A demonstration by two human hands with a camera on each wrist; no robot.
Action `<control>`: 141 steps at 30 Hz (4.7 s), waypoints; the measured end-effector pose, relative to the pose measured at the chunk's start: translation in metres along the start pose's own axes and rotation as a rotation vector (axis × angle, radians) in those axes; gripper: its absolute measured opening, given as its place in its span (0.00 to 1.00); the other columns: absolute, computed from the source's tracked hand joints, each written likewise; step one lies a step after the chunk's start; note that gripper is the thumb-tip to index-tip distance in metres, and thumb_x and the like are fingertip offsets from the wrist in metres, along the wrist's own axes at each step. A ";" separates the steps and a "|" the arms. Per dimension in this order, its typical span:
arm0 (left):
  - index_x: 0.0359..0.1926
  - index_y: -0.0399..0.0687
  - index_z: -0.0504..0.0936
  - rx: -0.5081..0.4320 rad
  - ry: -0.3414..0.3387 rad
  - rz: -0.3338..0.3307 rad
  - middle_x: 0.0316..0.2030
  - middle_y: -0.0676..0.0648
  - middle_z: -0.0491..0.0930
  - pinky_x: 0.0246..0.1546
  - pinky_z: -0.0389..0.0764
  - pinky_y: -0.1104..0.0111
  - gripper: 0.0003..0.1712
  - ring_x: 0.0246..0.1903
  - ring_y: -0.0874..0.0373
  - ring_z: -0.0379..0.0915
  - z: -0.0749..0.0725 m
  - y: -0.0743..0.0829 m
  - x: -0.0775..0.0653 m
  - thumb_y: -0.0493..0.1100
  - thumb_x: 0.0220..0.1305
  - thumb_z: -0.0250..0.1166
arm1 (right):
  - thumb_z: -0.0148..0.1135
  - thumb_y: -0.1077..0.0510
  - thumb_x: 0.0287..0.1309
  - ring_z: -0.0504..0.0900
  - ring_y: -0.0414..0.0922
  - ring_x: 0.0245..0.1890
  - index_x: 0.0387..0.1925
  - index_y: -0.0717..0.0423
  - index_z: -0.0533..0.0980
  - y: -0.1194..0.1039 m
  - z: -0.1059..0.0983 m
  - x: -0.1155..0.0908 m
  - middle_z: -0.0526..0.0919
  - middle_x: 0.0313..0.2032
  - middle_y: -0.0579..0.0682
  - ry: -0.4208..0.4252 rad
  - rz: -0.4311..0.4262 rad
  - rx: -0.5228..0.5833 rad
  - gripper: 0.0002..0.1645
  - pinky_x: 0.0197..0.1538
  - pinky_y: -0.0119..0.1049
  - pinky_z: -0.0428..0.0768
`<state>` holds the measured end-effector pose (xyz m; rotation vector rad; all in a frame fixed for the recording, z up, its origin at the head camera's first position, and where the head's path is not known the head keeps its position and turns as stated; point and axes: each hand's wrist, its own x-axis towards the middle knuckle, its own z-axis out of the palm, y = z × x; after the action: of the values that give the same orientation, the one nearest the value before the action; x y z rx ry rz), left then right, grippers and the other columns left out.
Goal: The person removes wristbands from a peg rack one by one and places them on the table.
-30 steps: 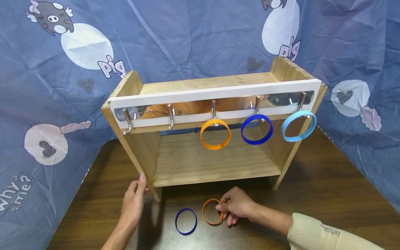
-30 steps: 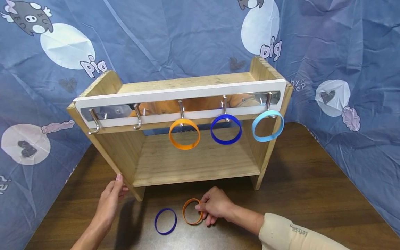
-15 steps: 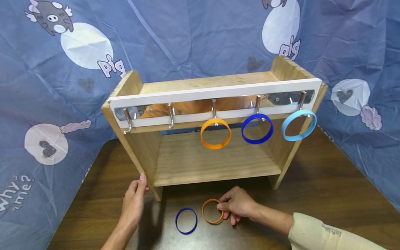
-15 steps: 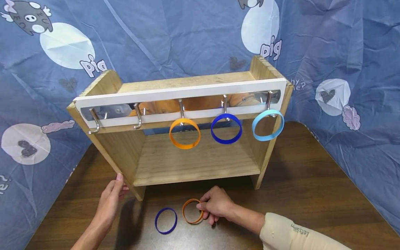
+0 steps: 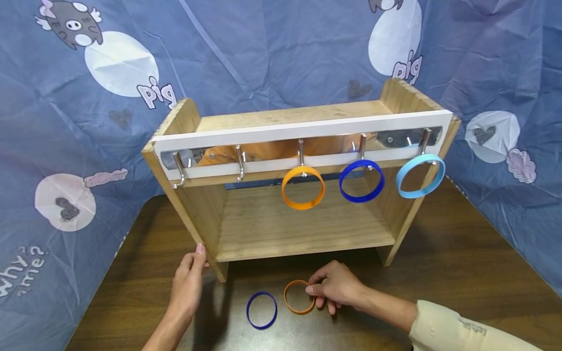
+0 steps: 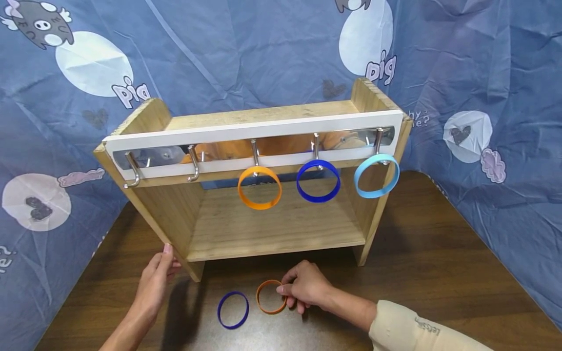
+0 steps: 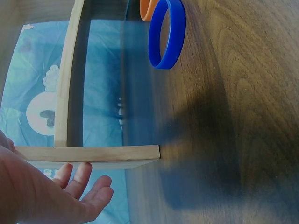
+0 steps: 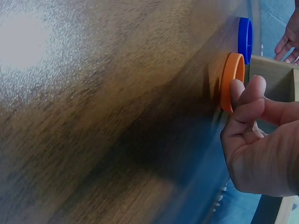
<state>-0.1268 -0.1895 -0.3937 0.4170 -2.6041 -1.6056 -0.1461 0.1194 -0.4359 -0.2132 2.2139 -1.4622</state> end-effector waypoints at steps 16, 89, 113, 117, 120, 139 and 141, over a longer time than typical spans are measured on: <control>0.50 0.37 0.71 0.007 0.010 -0.001 0.51 0.35 0.74 0.55 0.62 0.52 0.38 0.57 0.42 0.67 0.001 0.001 0.000 0.68 0.71 0.36 | 0.67 0.56 0.58 0.74 0.37 0.08 0.45 0.68 0.79 -0.014 -0.009 -0.015 0.83 0.19 0.53 0.009 -0.074 0.001 0.19 0.14 0.27 0.67; 0.52 0.37 0.70 -0.014 -0.015 0.001 0.52 0.34 0.74 0.58 0.61 0.49 0.39 0.58 0.41 0.67 0.000 0.000 0.002 0.69 0.71 0.36 | 0.58 0.61 0.66 0.83 0.43 0.21 0.60 0.68 0.69 -0.086 -0.028 -0.030 0.82 0.49 0.62 0.130 -0.456 0.548 0.24 0.28 0.32 0.79; 0.51 0.37 0.70 -0.006 -0.006 0.004 0.52 0.34 0.74 0.57 0.61 0.50 0.39 0.58 0.42 0.67 0.000 0.000 0.001 0.68 0.71 0.36 | 0.55 0.65 0.67 0.84 0.43 0.21 0.61 0.63 0.70 -0.111 -0.028 -0.027 0.85 0.30 0.51 0.054 -0.602 0.761 0.21 0.27 0.31 0.80; 0.52 0.37 0.70 -0.003 -0.009 0.006 0.52 0.34 0.74 0.57 0.61 0.50 0.39 0.58 0.41 0.67 0.000 0.000 0.001 0.68 0.71 0.36 | 0.54 0.65 0.67 0.84 0.43 0.21 0.61 0.65 0.68 -0.114 -0.026 -0.026 0.86 0.31 0.52 0.062 -0.639 0.771 0.22 0.27 0.30 0.79; 0.52 0.37 0.70 0.000 -0.011 0.005 0.52 0.34 0.74 0.57 0.61 0.50 0.38 0.58 0.41 0.67 0.000 0.001 0.001 0.68 0.72 0.36 | 0.53 0.65 0.68 0.84 0.42 0.22 0.61 0.63 0.69 -0.117 -0.025 -0.026 0.85 0.44 0.53 0.063 -0.671 0.784 0.21 0.28 0.30 0.80; 0.51 0.38 0.70 0.004 -0.009 0.007 0.51 0.35 0.74 0.55 0.62 0.52 0.38 0.56 0.43 0.67 0.000 0.000 0.002 0.68 0.72 0.36 | 0.51 0.64 0.70 0.83 0.41 0.20 0.53 0.59 0.77 -0.124 -0.017 -0.025 0.83 0.49 0.55 0.064 -0.722 0.828 0.14 0.28 0.31 0.80; 0.51 0.37 0.70 0.002 -0.012 0.008 0.52 0.34 0.74 0.56 0.62 0.51 0.38 0.57 0.42 0.67 0.000 0.000 0.001 0.68 0.72 0.36 | 0.50 0.64 0.70 0.83 0.41 0.20 0.53 0.59 0.76 -0.125 -0.017 -0.025 0.83 0.49 0.55 0.058 -0.725 0.834 0.14 0.28 0.31 0.80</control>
<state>-0.1281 -0.1903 -0.3938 0.3976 -2.6130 -1.6078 -0.1475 0.0906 -0.3108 -0.7272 1.4078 -2.6499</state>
